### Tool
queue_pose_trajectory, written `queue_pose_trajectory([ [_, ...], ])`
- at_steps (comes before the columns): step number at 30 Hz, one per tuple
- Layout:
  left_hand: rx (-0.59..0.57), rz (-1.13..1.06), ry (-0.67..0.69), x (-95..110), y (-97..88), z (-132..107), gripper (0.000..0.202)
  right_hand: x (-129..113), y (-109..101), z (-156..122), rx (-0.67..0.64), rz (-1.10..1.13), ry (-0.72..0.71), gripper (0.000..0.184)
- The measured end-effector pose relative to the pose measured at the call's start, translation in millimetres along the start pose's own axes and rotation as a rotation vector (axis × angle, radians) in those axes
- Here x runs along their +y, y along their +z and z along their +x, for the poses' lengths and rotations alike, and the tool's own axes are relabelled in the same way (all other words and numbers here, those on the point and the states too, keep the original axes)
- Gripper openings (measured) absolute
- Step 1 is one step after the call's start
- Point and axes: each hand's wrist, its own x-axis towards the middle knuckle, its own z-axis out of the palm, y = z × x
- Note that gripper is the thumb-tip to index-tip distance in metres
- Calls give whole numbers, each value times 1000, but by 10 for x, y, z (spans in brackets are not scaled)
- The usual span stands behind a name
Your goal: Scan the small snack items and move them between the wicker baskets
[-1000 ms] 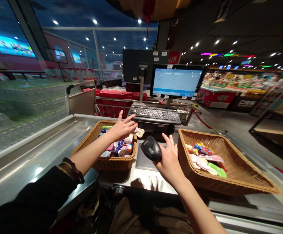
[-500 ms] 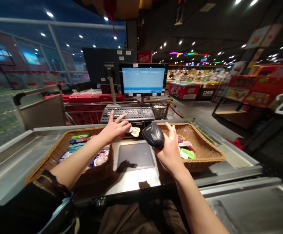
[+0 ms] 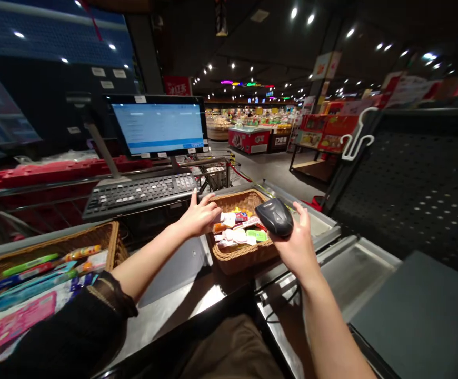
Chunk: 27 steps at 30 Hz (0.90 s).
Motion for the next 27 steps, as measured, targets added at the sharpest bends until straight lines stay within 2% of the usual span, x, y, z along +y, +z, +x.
queue_pose_trajectory([
  [7,-240,-63,-106,368,362,500,26,355,-52,-86,40,-20,67,31],
  [11,-341,-78,-185,567,570,669,22,458,-72,-130,37,-23,112,35],
  [16,-337,-102,-222,686,733,703,26,554,-86,-174,40,-17,159,34],
  [22,-326,-107,-214,665,804,730,29,620,-4,-217,30,6,186,34],
  [27,-327,-161,-196,651,855,728,28,576,41,-234,17,3,154,34],
])
